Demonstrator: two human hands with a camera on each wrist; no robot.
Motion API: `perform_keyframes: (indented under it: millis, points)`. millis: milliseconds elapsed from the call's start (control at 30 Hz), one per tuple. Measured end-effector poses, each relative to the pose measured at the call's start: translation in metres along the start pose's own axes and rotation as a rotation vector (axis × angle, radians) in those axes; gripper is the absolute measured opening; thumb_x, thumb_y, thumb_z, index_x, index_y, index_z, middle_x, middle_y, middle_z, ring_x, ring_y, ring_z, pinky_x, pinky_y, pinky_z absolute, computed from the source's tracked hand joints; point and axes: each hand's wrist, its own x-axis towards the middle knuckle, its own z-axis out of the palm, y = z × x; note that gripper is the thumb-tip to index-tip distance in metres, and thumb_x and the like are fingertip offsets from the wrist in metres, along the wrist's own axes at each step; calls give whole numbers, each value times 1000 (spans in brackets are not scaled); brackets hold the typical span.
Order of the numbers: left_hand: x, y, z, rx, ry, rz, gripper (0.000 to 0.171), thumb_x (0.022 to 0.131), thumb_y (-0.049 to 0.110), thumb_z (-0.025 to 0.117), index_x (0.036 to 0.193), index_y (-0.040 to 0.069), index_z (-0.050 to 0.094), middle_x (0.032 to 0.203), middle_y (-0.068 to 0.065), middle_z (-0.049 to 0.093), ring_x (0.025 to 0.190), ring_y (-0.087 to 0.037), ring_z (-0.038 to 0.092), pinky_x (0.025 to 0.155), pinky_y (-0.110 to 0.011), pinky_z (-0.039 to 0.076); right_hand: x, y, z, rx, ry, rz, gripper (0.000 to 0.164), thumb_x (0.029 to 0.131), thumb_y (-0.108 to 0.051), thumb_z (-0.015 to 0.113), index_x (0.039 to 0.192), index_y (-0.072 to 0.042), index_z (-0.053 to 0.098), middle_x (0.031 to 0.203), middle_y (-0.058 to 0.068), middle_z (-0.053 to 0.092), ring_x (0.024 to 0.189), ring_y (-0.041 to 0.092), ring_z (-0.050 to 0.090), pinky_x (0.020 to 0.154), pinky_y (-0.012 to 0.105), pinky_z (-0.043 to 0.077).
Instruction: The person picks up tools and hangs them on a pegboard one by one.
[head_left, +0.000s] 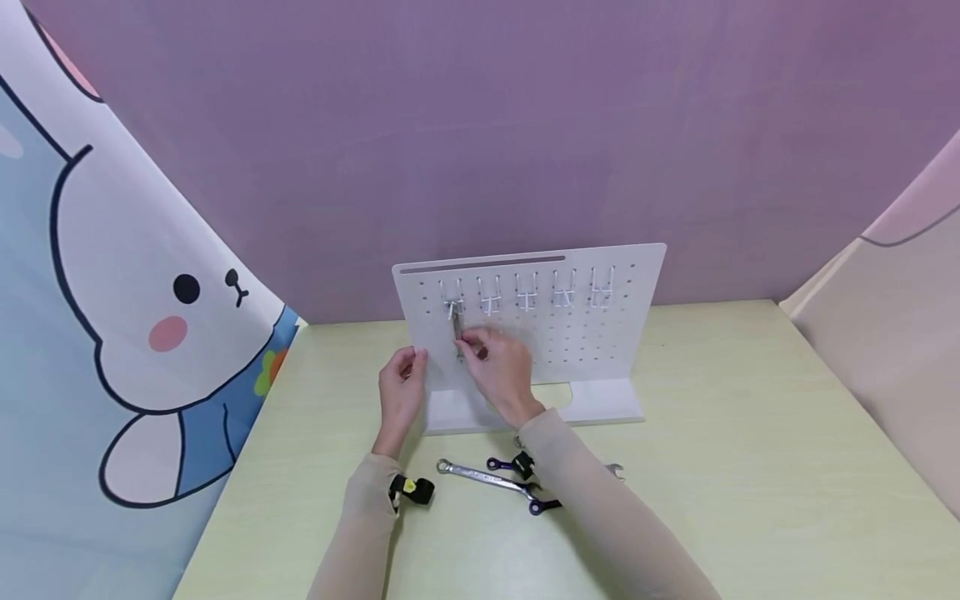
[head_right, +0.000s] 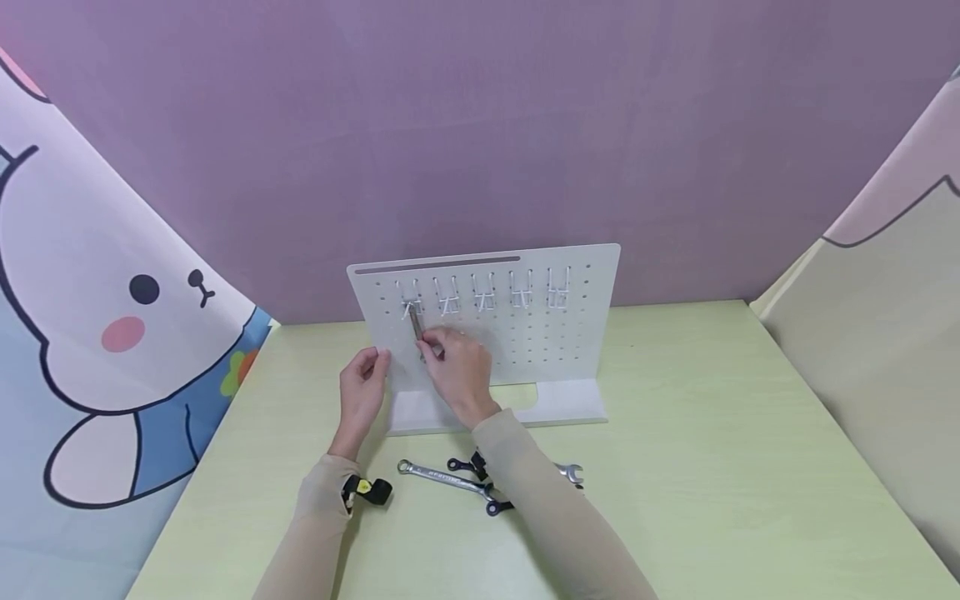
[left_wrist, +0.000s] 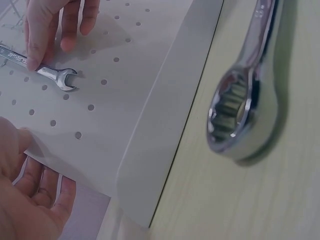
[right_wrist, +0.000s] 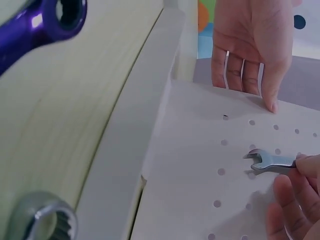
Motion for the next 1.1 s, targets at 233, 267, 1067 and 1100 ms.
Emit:
perform_keyframes:
  millis: [233,267,1067,1100]
  points:
    - [0,0,0,-5,3,-1,27,109,22,63,120,-1,72,117,-22,76,98,-19,66,81,-17,49,-1,-1,-1,-14,-24,13,14,97,-22,80,106,-11,81,94,3,82,70,13,71,62,21,53]
    - [0,0,0,-5,3,-2,28,109,22,63,120,-1,72,116,-23,76,97,-18,65,81,-17,49,-1,-1,-1,-13,-28,17,14,97,-22,79,106,-11,81,95,3,82,70,13,71,62,21,53]
    - [1,-1,1,-17,7,9,27,108,21,64,118,-2,73,113,-24,76,90,-9,61,81,-17,48,-10,4,1,-5,-67,76,11,96,-18,79,105,-13,83,98,2,82,71,13,71,62,23,53]
    - [1,-1,1,-17,7,11,27,108,21,64,118,-3,73,113,-24,76,90,-9,61,81,-17,48,-10,5,1,-3,-66,75,11,95,-18,80,104,-13,83,97,2,82,71,13,71,62,23,53]
